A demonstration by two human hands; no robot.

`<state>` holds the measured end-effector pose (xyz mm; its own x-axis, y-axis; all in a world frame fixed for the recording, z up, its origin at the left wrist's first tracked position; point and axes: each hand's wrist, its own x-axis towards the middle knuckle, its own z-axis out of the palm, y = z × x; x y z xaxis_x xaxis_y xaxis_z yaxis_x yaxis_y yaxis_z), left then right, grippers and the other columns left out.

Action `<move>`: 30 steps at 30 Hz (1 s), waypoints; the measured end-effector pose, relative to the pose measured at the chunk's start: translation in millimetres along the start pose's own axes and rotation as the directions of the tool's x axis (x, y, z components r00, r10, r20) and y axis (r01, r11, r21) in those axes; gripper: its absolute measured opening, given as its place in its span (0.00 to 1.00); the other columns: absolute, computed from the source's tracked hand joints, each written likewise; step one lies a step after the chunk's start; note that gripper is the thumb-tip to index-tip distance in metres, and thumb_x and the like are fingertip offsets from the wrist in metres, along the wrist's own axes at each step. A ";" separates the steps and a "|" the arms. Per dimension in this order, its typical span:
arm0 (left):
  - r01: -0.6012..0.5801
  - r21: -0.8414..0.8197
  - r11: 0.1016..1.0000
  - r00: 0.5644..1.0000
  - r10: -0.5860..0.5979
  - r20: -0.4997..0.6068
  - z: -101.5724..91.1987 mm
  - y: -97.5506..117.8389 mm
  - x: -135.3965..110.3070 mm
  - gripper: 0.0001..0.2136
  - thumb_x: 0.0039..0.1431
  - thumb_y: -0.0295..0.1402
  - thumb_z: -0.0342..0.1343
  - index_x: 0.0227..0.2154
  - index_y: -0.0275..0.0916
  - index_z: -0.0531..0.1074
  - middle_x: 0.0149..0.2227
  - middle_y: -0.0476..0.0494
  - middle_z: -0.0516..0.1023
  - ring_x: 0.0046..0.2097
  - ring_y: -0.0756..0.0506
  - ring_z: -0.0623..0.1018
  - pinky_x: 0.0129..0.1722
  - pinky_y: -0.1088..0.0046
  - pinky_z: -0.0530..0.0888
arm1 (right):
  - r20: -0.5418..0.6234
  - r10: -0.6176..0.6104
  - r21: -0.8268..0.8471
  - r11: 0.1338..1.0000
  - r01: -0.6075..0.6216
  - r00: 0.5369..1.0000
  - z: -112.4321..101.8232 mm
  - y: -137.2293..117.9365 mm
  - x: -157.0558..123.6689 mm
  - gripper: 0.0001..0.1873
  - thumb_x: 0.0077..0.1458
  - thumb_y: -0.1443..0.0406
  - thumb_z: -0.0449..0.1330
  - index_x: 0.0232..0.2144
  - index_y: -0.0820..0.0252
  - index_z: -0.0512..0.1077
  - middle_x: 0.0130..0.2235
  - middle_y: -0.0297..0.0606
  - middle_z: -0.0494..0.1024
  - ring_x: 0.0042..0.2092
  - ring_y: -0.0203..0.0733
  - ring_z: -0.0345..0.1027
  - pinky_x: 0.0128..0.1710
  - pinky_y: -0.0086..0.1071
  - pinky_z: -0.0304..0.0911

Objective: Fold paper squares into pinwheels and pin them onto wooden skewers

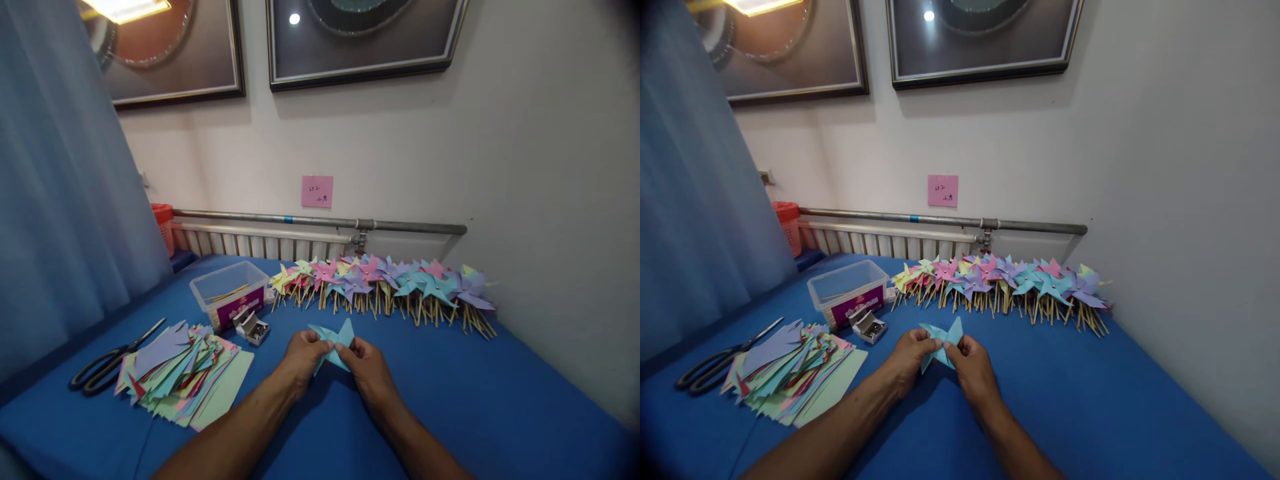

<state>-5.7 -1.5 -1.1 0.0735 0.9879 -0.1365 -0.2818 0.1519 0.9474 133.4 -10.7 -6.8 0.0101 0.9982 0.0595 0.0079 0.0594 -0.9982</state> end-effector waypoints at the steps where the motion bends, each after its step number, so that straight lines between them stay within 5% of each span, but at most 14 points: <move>1: 0.000 0.000 1.000 1.000 0.000 0.002 0.1 0.1 -0.2 0.14 0.36 0.36 0.67 0.21 0.36 0.68 0.18 0.51 0.70 0.19 0.53 0.67 0.23 0.75 0.63 | 0.001 0.002 -0.004 1.000 -0.002 1.000 0.6 -2.3 -1.4 0.16 0.44 0.53 0.65 0.24 0.60 0.71 0.23 0.32 0.72 0.25 0.36 0.61 0.26 0.29 0.55; 10: 0.003 0.002 1.000 1.000 -0.003 -0.008 2.6 4.6 -5.1 0.13 0.34 0.35 0.67 0.19 0.37 0.67 0.16 0.51 0.70 0.19 0.53 0.66 0.22 0.75 0.61 | 0.032 -0.023 0.010 1.000 0.023 0.999 1.0 -10.6 -6.1 0.19 0.44 0.54 0.66 0.32 0.63 0.77 0.30 0.38 0.79 0.31 0.41 0.68 0.32 0.32 0.61; 24: 0.019 -0.009 1.000 0.998 -0.019 0.054 -4.3 19.2 -7.2 0.11 0.39 0.36 0.63 0.18 0.37 0.67 0.16 0.54 0.63 0.20 0.54 0.60 0.23 0.75 0.57 | -0.003 0.080 0.113 0.990 -0.079 0.997 -0.5 -5.7 -4.6 0.21 0.42 0.53 0.68 0.33 0.63 0.79 0.28 0.38 0.81 0.26 0.40 0.68 0.26 0.30 0.60; 28: -0.081 0.264 0.961 0.997 0.083 0.002 -25.4 35.9 1.9 0.09 0.45 0.37 0.58 0.22 0.36 0.70 0.22 0.48 0.72 0.23 0.51 0.68 0.26 0.74 0.62 | -0.027 0.095 0.159 0.983 -0.089 0.995 -2.9 -8.2 -5.5 0.21 0.42 0.53 0.68 0.34 0.64 0.79 0.27 0.37 0.80 0.27 0.41 0.69 0.27 0.30 0.61; 30: -0.171 0.556 0.813 0.975 0.221 -0.024 -41.8 48.1 5.6 0.07 0.49 0.35 0.57 0.22 0.36 0.72 0.23 0.48 0.73 0.26 0.50 0.70 0.28 0.74 0.62 | -0.059 0.102 0.151 0.984 -0.092 0.993 -5.3 -7.6 -3.5 0.20 0.42 0.52 0.68 0.33 0.63 0.78 0.25 0.35 0.79 0.26 0.41 0.69 0.26 0.31 0.61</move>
<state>-58.9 12.6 31.6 -0.0133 0.9975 0.0697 0.2904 -0.0628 0.9549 138.7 -14.6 0.6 0.0695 0.9967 -0.0423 -0.1439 -0.0319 -0.9891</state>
